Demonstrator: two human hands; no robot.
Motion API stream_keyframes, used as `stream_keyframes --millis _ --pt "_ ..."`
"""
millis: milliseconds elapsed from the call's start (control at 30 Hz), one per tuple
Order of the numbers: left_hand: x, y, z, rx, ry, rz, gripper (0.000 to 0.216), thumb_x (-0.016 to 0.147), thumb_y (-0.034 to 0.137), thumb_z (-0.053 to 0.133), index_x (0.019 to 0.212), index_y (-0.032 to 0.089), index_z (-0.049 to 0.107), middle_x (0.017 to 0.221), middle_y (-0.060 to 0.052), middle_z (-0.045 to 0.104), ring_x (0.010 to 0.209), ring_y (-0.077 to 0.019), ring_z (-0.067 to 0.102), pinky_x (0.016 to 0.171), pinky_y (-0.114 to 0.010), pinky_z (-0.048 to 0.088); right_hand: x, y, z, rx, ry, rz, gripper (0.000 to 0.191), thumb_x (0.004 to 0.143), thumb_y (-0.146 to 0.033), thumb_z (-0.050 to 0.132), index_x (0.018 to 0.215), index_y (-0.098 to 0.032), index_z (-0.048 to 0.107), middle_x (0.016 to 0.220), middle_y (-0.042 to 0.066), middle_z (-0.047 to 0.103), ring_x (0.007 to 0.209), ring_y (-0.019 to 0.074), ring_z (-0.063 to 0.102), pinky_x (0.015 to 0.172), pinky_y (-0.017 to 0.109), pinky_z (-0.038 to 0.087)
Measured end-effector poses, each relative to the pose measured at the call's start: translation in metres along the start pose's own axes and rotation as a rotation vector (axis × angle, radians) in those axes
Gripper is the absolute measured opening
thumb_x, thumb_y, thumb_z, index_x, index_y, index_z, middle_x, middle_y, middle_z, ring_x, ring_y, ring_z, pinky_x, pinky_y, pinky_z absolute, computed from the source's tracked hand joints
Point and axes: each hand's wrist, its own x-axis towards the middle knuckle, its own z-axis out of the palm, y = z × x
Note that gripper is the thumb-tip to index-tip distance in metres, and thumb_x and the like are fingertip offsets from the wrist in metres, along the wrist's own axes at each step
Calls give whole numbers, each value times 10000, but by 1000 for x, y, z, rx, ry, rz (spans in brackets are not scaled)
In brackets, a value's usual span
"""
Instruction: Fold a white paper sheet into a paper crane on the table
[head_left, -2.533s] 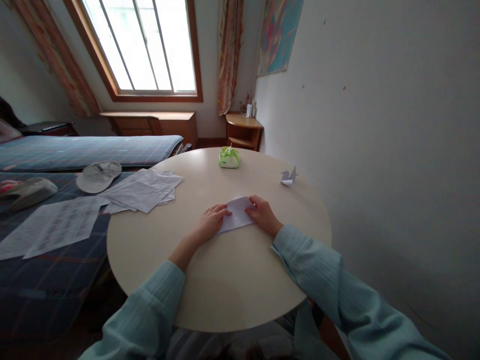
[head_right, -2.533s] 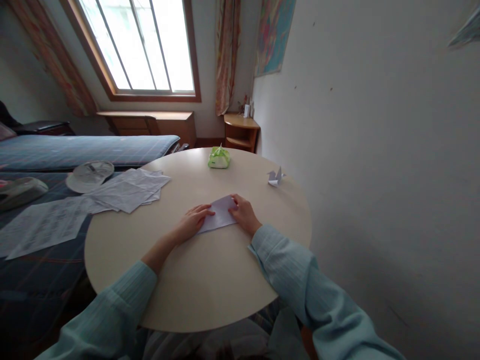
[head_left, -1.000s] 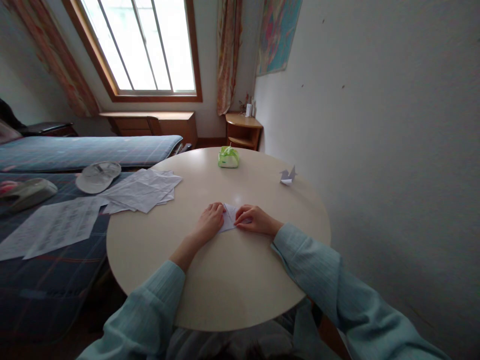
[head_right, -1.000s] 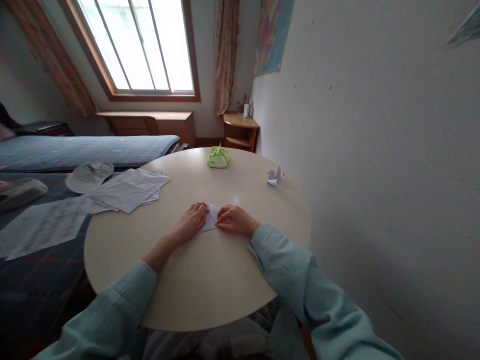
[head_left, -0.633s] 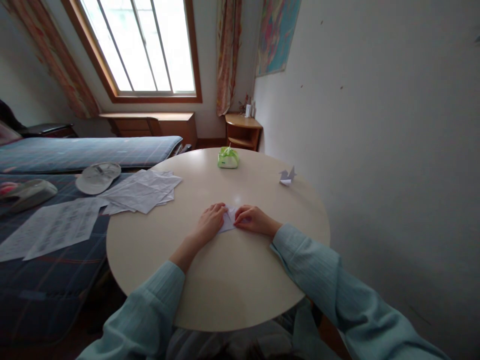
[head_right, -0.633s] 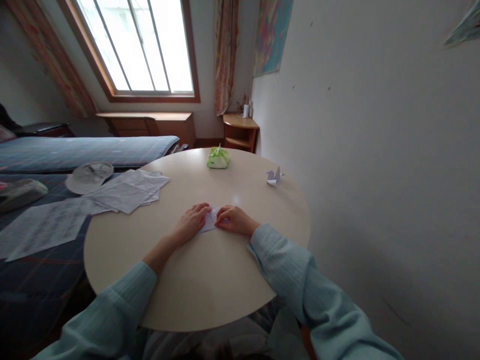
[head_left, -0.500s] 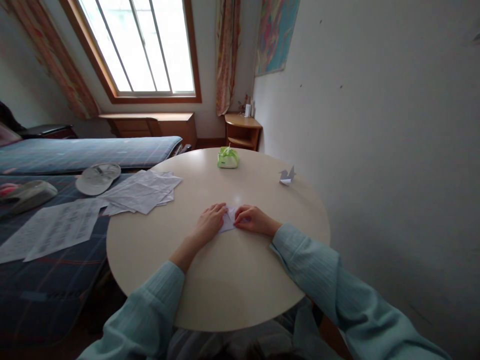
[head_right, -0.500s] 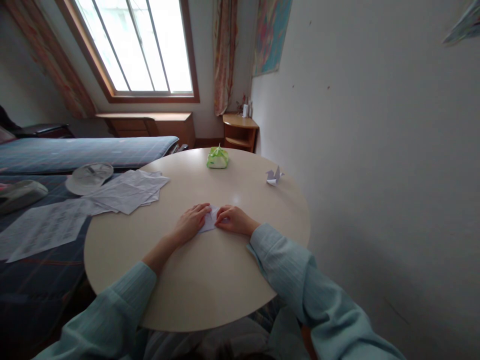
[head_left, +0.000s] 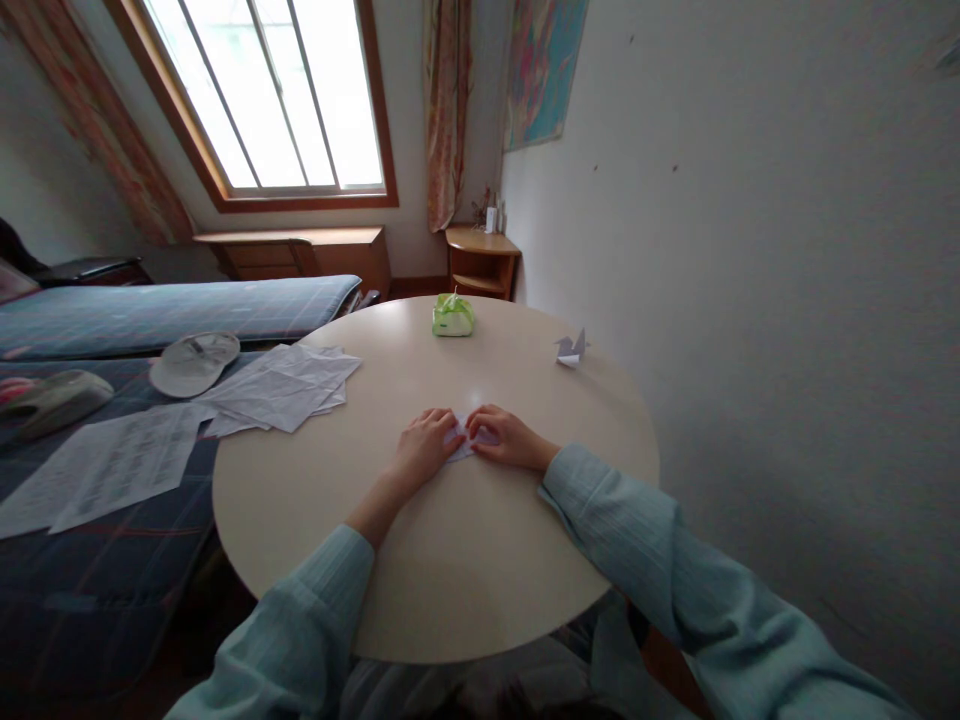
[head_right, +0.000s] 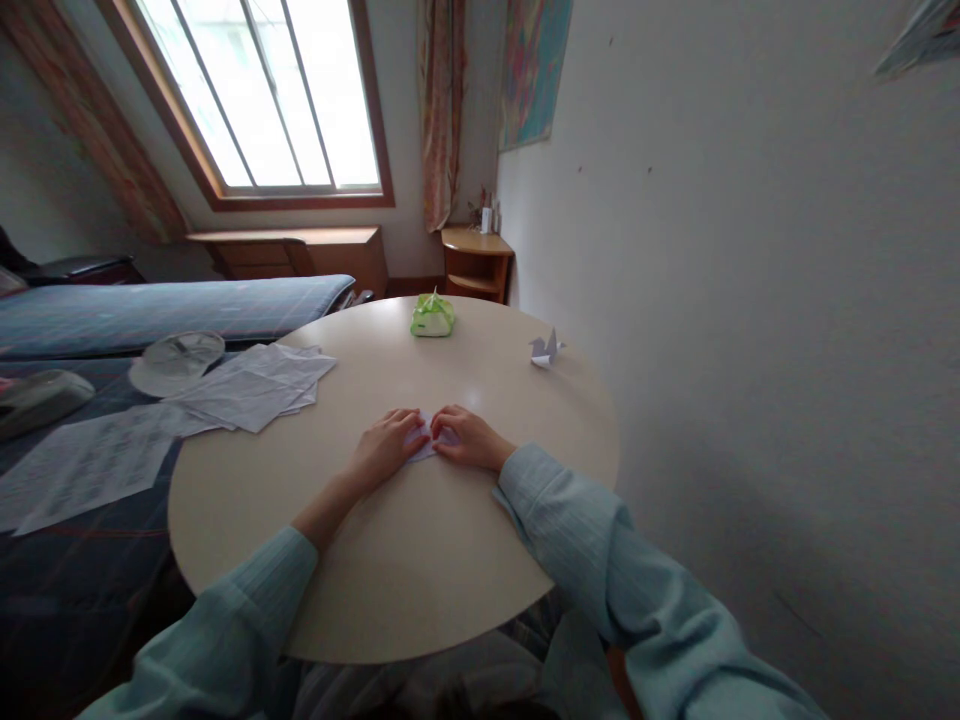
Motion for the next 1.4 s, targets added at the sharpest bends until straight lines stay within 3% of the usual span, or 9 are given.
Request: stream_keyframes --millis 133,233,700,1000,1133,1267,1400 --pt "-1 1 -2 0 -3 -1 215 816 362 457 957 217 533 1087 -39 559 1015 -181 506 829 -297 404 0 1 1 -41 -44 -11 357 682 -172 602 1032 -126 550 1093 124 573 1024 196 516 917 357 394" --pt "-1 3 -3 9 -5 -21 214 812 362 462 950 215 533 1085 -41 558 1021 -183 501 839 -296 392 1 1 1 -77 -59 -7 378 724 -205 571 1092 -131 535 1106 122 581 1040 194 523 932 357 388" --pt "2 -8 -10 124 36 -191 218 817 362 447 926 196 535 1033 -59 590 997 -208 499 859 -330 343 3 7 -3 -249 6 242 223 787 -186 513 970 -200 639 1015 65 654 1032 189 561 952 382 355" --pt "2 -12 -14 123 34 -277 230 812 339 455 975 197 534 1030 -64 612 1024 -217 497 870 -350 340 2 -2 -9 -385 -17 289 198 795 -197 498 902 -206 664 960 48 674 989 167 582 953 342 351" --pt "2 -13 -14 125 35 -281 232 812 340 452 972 197 540 1030 -58 618 1029 -215 497 881 -350 346 2 -8 -12 -482 -8 337 226 820 -241 459 831 -204 681 871 51 690 871 151 612 895 289 376" --pt "2 -17 -11 92 24 -284 279 806 361 455 1020 200 531 1059 -63 611 1084 -226 469 913 -373 340 2 -10 -13 -580 22 474 269 825 -313 439 806 -201 683 779 61 685 748 163 609 698 255 412" --pt "1 -24 -6 43 19 -236 331 798 396 460 1050 192 531 1192 -78 537 1164 -232 410 960 -373 321 1 -8 -13 -531 49 502 226 811 -310 469 817 -198 664 808 49 672 731 150 590 646 236 389"
